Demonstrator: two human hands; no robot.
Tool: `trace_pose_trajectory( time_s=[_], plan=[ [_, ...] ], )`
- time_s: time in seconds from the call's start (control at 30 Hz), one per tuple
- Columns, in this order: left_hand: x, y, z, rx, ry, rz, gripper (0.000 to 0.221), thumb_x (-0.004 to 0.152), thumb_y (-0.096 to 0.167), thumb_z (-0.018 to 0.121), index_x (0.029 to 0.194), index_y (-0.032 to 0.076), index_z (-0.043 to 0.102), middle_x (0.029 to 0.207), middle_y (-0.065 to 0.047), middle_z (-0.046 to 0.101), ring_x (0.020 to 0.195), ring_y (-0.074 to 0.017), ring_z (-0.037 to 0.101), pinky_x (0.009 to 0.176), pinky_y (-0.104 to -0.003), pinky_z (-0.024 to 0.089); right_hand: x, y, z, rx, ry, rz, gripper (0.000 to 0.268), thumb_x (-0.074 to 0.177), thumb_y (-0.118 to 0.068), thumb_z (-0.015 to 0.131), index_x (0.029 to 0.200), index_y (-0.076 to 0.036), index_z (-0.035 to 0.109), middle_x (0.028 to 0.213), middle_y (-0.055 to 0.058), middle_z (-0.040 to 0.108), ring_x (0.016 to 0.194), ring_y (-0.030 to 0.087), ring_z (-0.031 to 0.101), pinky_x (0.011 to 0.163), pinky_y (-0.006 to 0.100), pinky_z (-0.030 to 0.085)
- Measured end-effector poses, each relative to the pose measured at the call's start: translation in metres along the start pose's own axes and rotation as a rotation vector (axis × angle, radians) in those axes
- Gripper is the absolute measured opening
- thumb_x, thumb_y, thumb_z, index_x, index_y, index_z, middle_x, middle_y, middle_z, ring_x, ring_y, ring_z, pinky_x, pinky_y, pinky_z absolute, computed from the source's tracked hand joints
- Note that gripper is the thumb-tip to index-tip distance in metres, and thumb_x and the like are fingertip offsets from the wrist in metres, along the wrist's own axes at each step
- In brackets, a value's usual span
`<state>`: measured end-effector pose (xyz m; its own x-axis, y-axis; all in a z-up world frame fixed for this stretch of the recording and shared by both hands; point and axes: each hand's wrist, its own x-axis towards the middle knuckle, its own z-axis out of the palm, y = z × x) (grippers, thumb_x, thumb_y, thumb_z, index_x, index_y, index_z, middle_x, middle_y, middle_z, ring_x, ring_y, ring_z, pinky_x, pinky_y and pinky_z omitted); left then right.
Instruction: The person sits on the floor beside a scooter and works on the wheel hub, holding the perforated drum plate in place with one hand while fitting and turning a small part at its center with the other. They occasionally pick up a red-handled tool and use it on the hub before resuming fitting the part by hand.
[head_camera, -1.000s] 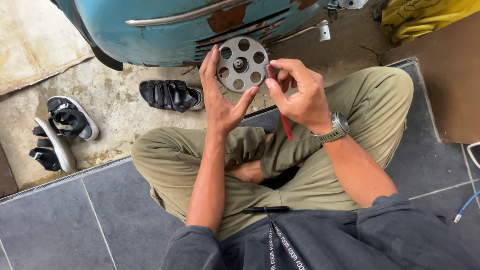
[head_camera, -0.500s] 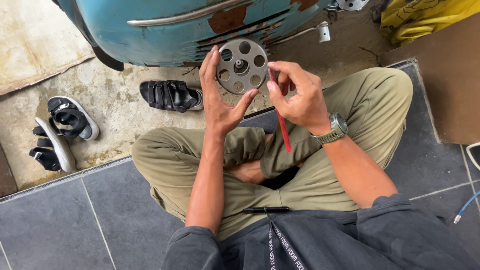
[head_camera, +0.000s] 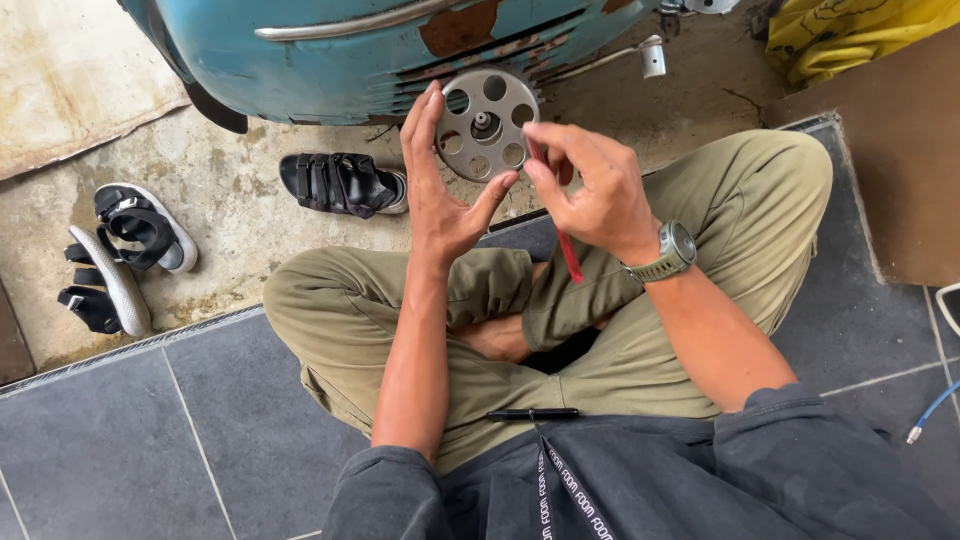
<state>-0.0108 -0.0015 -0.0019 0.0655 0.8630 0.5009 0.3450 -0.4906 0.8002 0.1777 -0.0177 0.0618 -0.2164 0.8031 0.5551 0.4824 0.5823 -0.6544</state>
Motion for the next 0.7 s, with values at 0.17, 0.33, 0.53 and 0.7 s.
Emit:
trace_pose_trajectory(
  time_s=[0.17,0.33,0.53,0.7],
  plan=[
    [-0.0002,0.002,-0.0008,-0.016,-0.001,-0.008,0.097,0.088,0.026,0.093,0.16,0.013,0.03,0.166,-0.012,0.034,0.155,-0.0313,0.043,0.133,-0.044,0.041,-0.0032,-0.0008,-0.0021,-0.025,-0.032,-0.025,0.03,0.085,0.008,0.075,0.114,0.005,0.07,0.078,0.007,0.064,0.063,0.019,0.053,0.06,0.031,0.045],
    [-0.0007,-0.0009,0.0001,-0.018,-0.003,-0.004,0.099,0.088,0.031,0.093,0.161,0.014,0.029,0.166,-0.011,0.034,0.155,-0.0308,0.043,0.133,-0.044,0.042,-0.0002,-0.0015,-0.0016,0.011,-0.028,0.002,0.032,0.088,0.01,0.076,0.119,0.009,0.067,0.085,0.01,0.067,0.066,0.019,0.056,0.061,0.03,0.048],
    [0.0019,0.0005,-0.0007,-0.017,-0.021,-0.011,0.094,0.091,0.03,0.089,0.161,0.014,0.028,0.167,-0.012,0.033,0.158,-0.0321,0.039,0.134,-0.046,0.04,0.0002,-0.0002,-0.0051,-0.014,-0.093,-0.007,0.027,0.083,0.006,0.075,0.11,0.003,0.071,0.073,0.006,0.063,0.06,0.019,0.053,0.057,0.031,0.044],
    [0.0002,-0.0006,-0.0002,-0.013,-0.023,-0.014,0.098,0.089,0.032,0.09,0.162,0.015,0.027,0.167,-0.012,0.032,0.158,-0.0316,0.039,0.135,-0.046,0.04,0.0033,-0.0011,-0.0099,0.01,-0.093,0.024,0.028,0.084,0.007,0.073,0.112,0.005,0.072,0.079,0.008,0.067,0.062,0.019,0.055,0.06,0.031,0.046]
  ],
)
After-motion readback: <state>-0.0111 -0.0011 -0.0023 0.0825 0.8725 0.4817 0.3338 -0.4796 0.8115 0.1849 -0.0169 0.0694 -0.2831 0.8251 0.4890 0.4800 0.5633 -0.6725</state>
